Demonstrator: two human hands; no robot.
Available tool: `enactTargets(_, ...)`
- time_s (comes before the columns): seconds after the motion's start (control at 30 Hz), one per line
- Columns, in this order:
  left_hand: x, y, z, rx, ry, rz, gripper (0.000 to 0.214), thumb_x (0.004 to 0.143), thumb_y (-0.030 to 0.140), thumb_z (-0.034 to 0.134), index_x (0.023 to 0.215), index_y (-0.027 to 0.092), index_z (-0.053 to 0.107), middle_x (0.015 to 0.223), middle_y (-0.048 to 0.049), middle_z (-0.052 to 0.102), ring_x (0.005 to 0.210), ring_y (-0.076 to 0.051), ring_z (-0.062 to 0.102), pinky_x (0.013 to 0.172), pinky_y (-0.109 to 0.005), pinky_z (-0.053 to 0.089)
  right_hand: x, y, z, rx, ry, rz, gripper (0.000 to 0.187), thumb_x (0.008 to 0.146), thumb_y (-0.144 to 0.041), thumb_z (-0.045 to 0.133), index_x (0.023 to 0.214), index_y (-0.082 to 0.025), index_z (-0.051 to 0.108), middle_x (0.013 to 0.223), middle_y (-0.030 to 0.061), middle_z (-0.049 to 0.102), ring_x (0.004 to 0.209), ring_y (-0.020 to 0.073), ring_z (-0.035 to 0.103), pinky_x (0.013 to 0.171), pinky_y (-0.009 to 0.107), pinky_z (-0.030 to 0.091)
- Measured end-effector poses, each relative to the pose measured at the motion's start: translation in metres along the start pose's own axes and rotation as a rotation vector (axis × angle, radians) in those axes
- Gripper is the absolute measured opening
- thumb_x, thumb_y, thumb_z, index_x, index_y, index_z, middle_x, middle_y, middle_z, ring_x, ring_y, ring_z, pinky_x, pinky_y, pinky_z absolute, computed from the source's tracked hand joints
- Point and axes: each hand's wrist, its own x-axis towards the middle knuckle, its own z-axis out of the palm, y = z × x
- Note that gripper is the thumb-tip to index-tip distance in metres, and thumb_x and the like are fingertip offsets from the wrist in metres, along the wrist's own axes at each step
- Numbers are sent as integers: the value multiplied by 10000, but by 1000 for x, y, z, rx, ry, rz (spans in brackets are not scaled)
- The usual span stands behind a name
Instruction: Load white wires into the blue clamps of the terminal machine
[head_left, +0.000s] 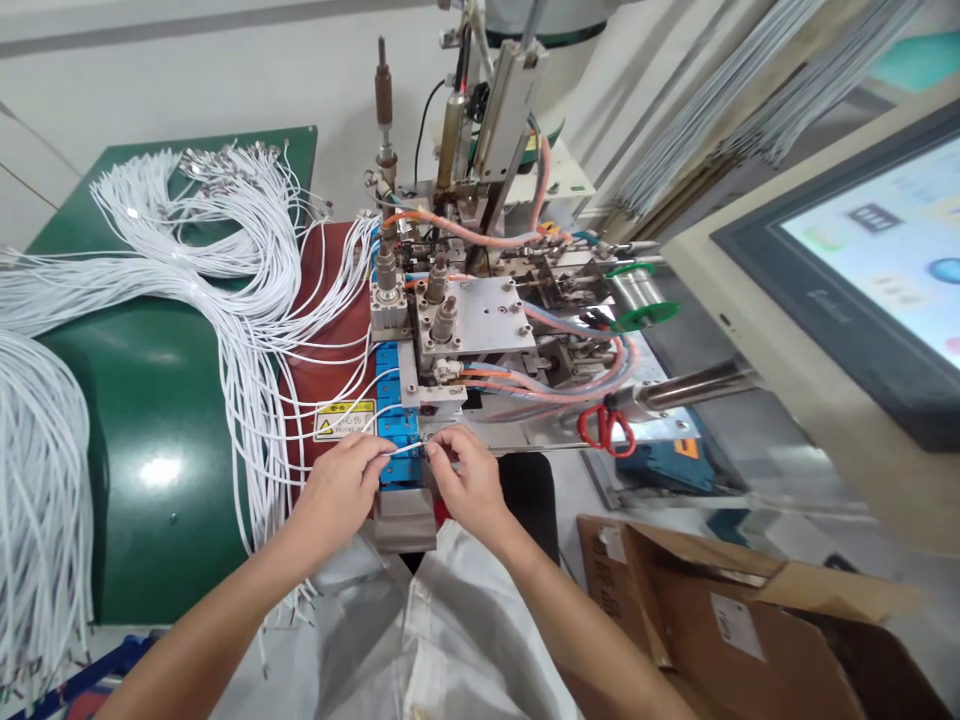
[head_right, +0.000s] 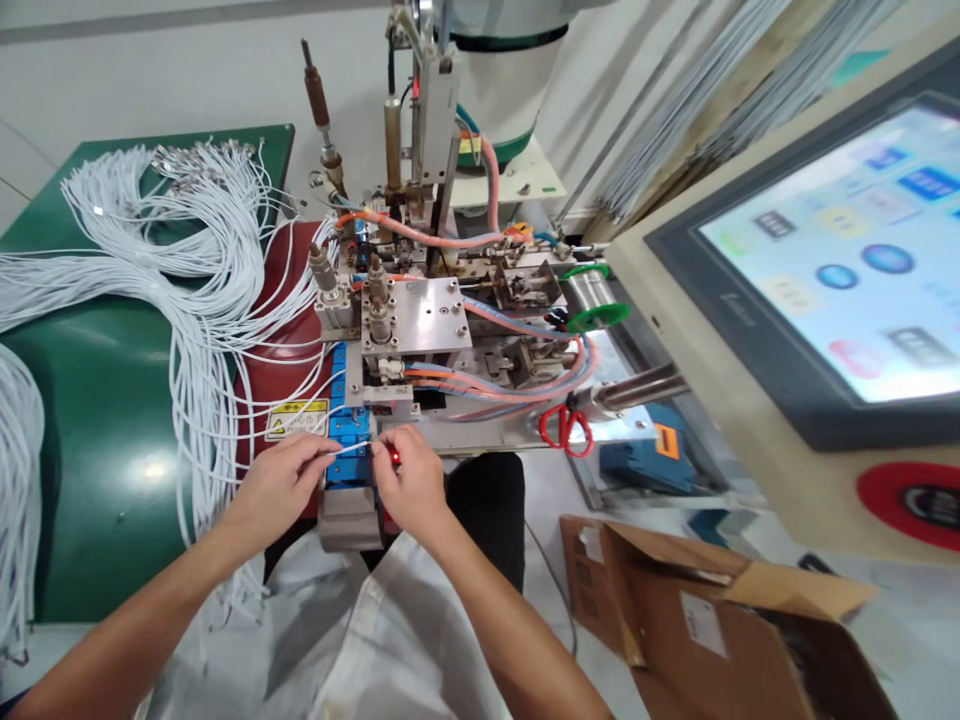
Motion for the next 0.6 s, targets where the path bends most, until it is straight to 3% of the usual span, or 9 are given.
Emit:
enactTargets(0.37, 10, -6, 4, 131, 15, 25, 194, 825, 120, 441, 859, 188, 620, 822, -43, 614, 767, -184, 594, 725, -321, 470, 5, 6, 1, 67, -130, 187, 156, 793, -244, 469, 653, -198, 524, 620, -5, 540, 588, 143, 506, 525, 235, 389)
enactTargets(0.6, 12, -6, 4, 140, 23, 68, 223, 812, 85, 433, 848, 182, 631, 805, -49, 628, 756, -181, 595, 720, -316, 477, 10, 11, -3, -104, -172, 24, 223, 871, -309, 397, 725, -207, 530, 718, 11, 561, 700, 156, 531, 647, 263, 390)
